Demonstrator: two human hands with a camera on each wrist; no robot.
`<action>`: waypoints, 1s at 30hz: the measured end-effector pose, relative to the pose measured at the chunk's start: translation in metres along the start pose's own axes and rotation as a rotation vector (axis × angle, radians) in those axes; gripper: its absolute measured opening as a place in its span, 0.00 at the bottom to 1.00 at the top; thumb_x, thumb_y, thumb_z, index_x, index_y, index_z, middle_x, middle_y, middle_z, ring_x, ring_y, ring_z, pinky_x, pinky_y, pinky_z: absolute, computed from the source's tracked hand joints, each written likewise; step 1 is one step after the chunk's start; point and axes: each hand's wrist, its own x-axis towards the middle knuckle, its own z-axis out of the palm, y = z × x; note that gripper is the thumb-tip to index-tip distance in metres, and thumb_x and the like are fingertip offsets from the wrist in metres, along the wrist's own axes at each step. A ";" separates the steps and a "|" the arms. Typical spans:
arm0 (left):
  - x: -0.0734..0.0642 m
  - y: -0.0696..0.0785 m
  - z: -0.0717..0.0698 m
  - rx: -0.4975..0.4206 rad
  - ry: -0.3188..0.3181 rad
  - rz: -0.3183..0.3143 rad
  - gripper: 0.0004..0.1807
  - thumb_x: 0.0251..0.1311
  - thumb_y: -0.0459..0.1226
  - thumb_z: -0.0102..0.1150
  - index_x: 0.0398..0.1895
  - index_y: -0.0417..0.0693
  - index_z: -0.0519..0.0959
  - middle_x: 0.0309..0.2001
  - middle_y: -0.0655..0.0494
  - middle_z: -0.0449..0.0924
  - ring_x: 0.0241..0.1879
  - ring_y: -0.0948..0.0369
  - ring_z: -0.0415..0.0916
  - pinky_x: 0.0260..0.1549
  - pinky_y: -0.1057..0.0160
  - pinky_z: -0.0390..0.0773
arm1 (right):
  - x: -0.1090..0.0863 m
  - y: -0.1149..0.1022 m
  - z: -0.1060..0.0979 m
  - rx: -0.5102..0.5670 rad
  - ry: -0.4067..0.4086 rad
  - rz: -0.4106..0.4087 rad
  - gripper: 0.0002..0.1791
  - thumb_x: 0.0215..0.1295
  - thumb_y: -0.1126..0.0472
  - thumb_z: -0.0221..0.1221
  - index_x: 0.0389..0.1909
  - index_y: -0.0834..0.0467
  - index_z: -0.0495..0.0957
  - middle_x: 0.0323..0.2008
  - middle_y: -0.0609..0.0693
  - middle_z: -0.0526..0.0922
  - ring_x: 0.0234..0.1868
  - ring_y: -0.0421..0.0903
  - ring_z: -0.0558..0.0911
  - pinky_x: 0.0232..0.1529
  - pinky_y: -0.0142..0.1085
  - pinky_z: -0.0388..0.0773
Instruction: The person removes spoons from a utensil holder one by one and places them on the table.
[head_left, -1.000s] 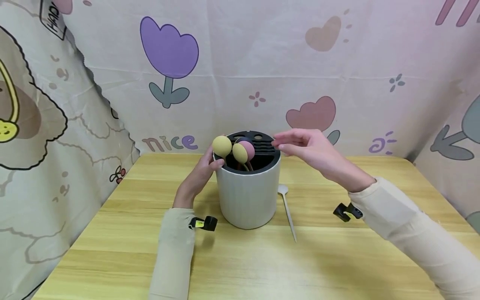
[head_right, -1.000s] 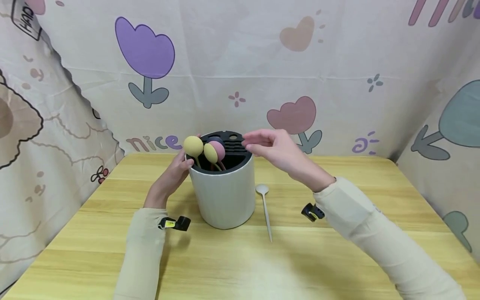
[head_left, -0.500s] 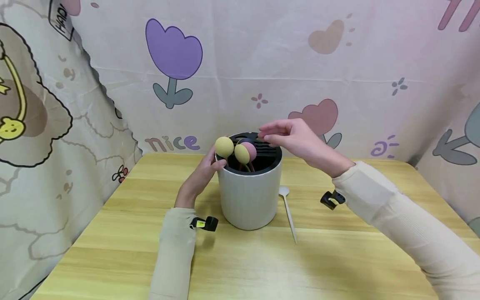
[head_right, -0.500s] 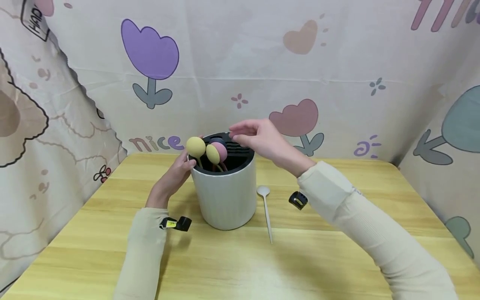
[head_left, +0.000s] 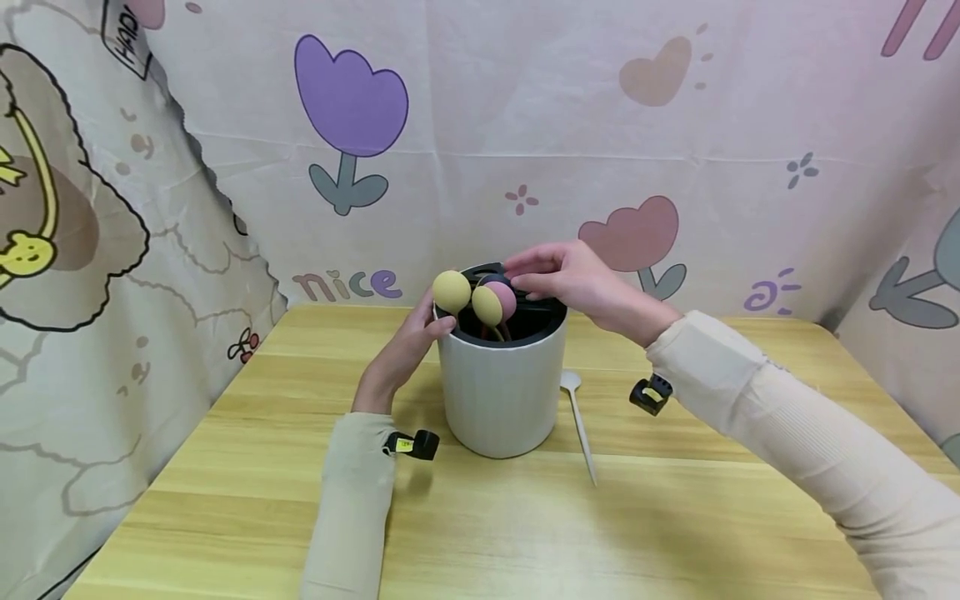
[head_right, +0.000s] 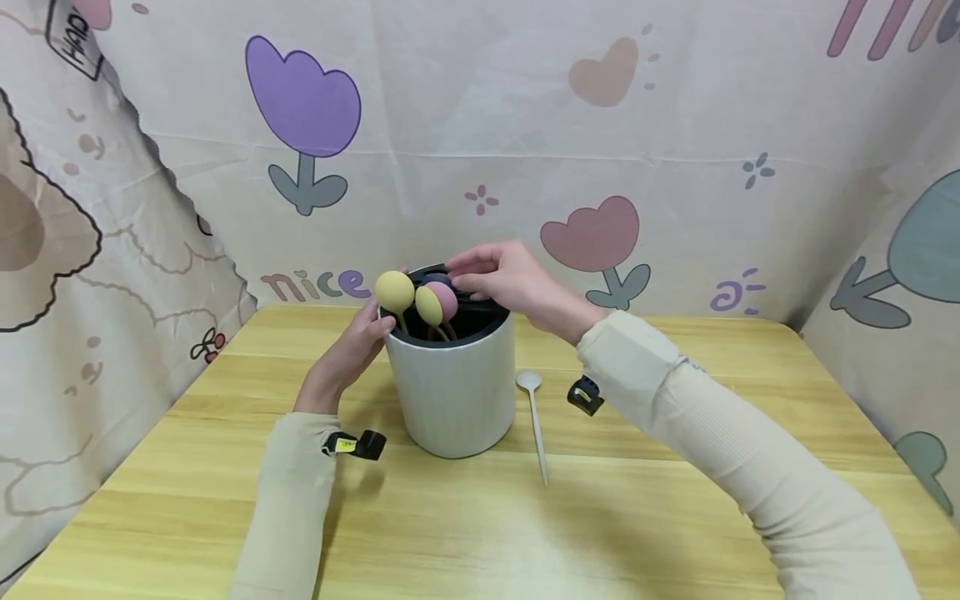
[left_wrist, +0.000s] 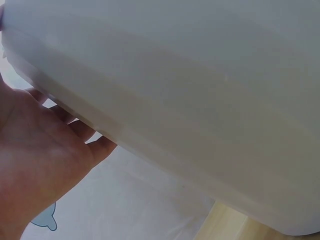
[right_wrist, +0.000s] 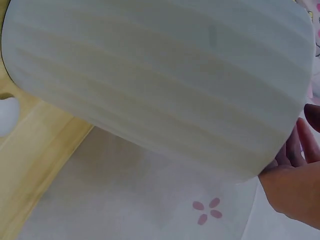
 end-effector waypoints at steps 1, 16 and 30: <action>0.000 0.000 0.000 0.001 0.000 -0.002 0.48 0.54 0.52 0.48 0.77 0.49 0.44 0.75 0.47 0.44 0.73 0.53 0.39 0.67 0.41 0.40 | 0.001 0.000 0.001 -0.003 -0.004 0.004 0.20 0.65 0.67 0.58 0.57 0.67 0.76 0.51 0.59 0.81 0.47 0.43 0.81 0.47 0.36 0.78; 0.002 0.002 0.000 0.028 0.000 -0.007 0.47 0.55 0.51 0.46 0.77 0.50 0.44 0.75 0.49 0.43 0.74 0.53 0.36 0.67 0.40 0.39 | 0.004 -0.001 0.005 -0.072 -0.046 0.018 0.20 0.60 0.70 0.62 0.54 0.66 0.78 0.46 0.58 0.84 0.49 0.47 0.81 0.50 0.39 0.77; 0.000 0.002 0.000 0.015 0.011 -0.039 0.48 0.54 0.52 0.47 0.77 0.51 0.43 0.75 0.48 0.42 0.73 0.50 0.38 0.66 0.38 0.40 | 0.005 0.000 0.009 -0.221 0.013 -0.075 0.16 0.59 0.70 0.63 0.49 0.68 0.80 0.43 0.60 0.84 0.47 0.50 0.83 0.50 0.39 0.77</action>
